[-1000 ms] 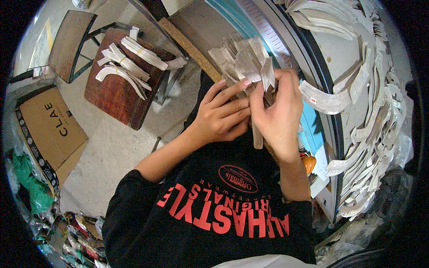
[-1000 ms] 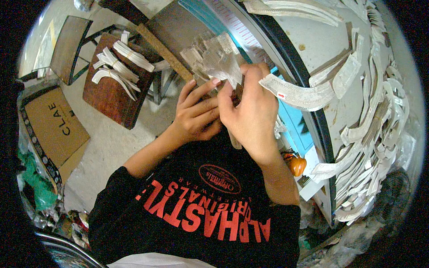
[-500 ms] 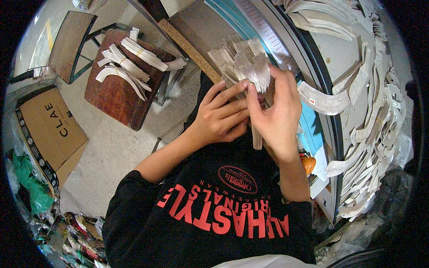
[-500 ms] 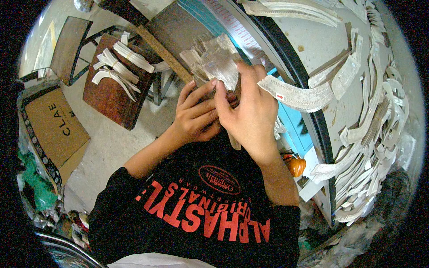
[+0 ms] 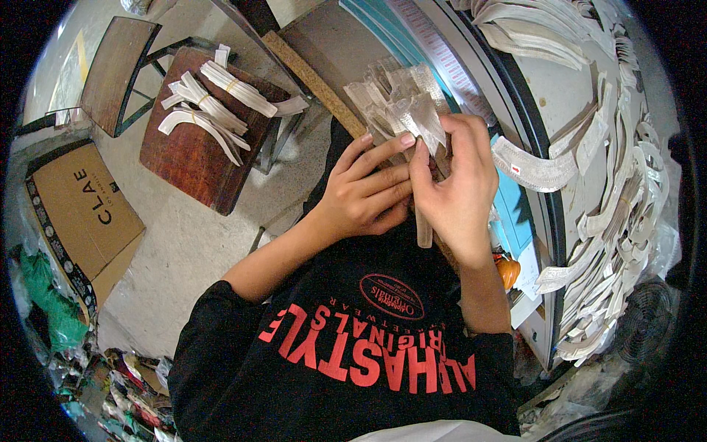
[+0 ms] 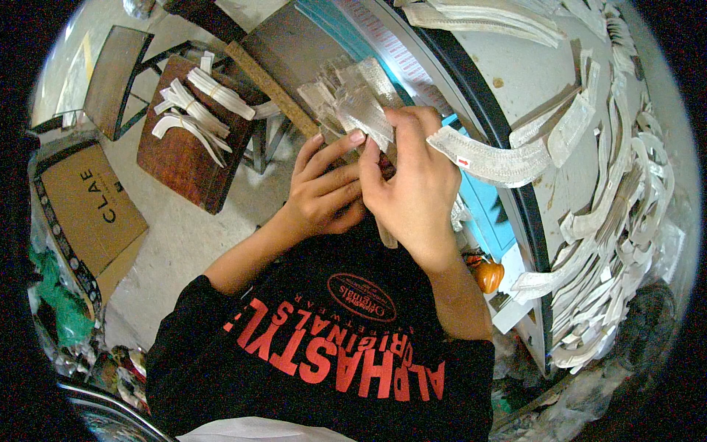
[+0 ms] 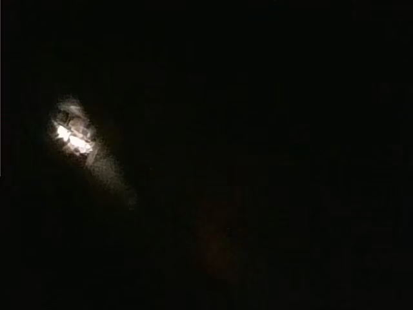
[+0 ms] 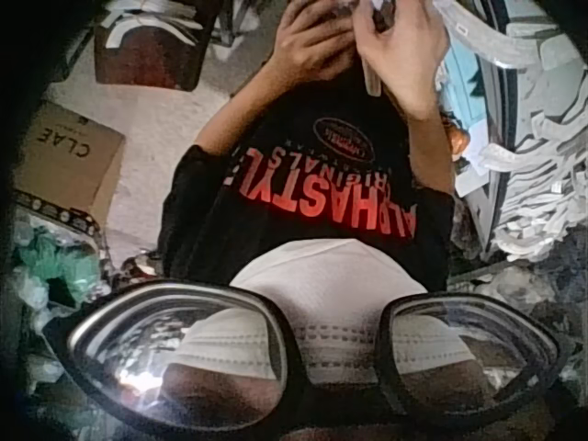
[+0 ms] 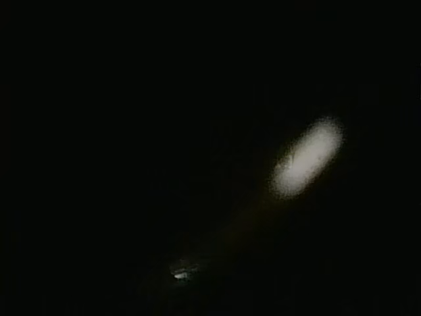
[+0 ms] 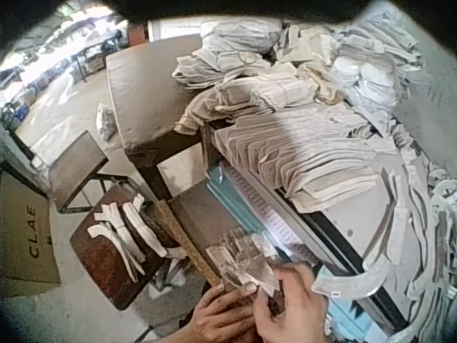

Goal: The person sorts and stacks white fabric strips on a table. They pick up strips, align them, and place them into neat piles, occasionally adjusting the stack to keep it organized.

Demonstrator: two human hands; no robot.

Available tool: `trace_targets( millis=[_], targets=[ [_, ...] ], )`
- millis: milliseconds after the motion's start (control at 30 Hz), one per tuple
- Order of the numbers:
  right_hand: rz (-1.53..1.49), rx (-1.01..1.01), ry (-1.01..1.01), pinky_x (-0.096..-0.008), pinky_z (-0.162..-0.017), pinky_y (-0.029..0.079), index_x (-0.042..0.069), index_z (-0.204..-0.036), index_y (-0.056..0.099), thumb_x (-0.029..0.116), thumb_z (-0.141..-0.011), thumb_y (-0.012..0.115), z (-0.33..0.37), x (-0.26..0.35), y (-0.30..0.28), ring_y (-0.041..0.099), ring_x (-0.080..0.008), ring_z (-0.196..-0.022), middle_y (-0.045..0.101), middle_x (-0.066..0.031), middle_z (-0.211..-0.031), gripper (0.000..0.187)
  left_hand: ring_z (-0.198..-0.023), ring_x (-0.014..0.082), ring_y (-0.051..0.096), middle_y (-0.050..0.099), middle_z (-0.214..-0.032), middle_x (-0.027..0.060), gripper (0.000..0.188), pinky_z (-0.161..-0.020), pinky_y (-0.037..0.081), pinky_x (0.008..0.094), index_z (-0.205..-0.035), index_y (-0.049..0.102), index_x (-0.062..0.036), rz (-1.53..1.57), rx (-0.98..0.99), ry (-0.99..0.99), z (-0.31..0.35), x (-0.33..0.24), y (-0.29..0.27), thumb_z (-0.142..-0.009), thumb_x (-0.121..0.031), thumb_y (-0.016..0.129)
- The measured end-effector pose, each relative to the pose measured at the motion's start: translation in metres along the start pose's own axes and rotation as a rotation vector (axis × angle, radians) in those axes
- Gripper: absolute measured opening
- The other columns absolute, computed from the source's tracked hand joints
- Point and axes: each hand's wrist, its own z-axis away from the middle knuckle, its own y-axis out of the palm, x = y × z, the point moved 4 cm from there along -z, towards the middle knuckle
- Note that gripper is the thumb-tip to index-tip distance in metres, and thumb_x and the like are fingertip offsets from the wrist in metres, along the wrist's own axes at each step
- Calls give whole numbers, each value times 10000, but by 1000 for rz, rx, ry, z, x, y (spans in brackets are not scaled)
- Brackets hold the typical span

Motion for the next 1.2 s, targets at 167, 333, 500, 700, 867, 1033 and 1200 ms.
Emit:
trace_targets(
  millis=[167, 333, 500, 700, 867, 1033, 1200],
  targets=[
    [10, 6, 5, -437, -877, 570, -30, -1203, 631, 21, -884, 761, -1, 3, -1, 692, -402, -1019, 649, -209, -1153, 348, -1422, 299, 610, 764, -1250, 0, 365, -1205, 405, 537, -1086, 816, -148, 1, -9, 7, -1, 0, -1, -726, -211, 822],
    [2, -9, -2, -482, -818, 573, 11, -1209, 605, 98, -864, 773, 1, -3, 1, 701, -416, -975, 660, -200, -1147, 393, -1419, 304, 611, 765, -1247, -1, 365, -1200, 412, 540, -1083, 816, -146, -2, -17, -1, -1, 0, 0, -723, -206, 824],
    [-155, 56, 157, -466, -784, 573, 8, -1208, 590, 80, -865, 760, 7, -10, 3, 711, -380, -943, 668, -199, -1103, 390, -1419, 308, 610, 763, -1249, -7, 365, -1203, 408, 545, -1086, 811, -144, 4, -7, -4, -2, -1, -1, -727, -206, 828],
    [-307, 15, 251, -464, -811, 571, -10, -1252, 581, 93, -866, 775, 15, -17, 5, 718, -347, -937, 685, -210, -1057, 445, -1432, 308, 599, 759, -1259, -8, 362, -1215, 395, 547, -1092, 807, -143, 14, 4, -9, -1, -1, -1, -737, -207, 829],
    [-237, -28, 117, -468, -826, 574, -13, -1299, 586, 94, -856, 792, 7, -8, 2, 723, -386, -939, 695, -208, -1055, 500, -1433, 304, 599, 759, -1257, -4, 366, -1219, 389, 548, -1096, 807, -144, 5, -6, -1, 0, 0, 1, -736, -208, 827],
    [-95, 55, 92, -438, -828, 570, 26, -1263, 647, 64, -868, 778, 1, -5, -1, 716, -354, -952, 684, -167, -1094, 417, -1426, 300, 604, 763, -1251, -2, 362, -1217, 392, 546, -1097, 810, -148, 19, -14, 0, 2, 1, 2, -739, -202, 822],
    [-3, 94, 55, -487, -842, 570, 45, -1252, 661, 85, -831, 789, 0, -1, -2, 710, -403, -990, 672, -176, -1152, 442, -1420, 298, 608, 767, -1237, -6, 335, -1213, 398, 543, -1083, 810, -148, 17, -25, 1, 2, 2, 3, -753, -201, 816]
  ],
)
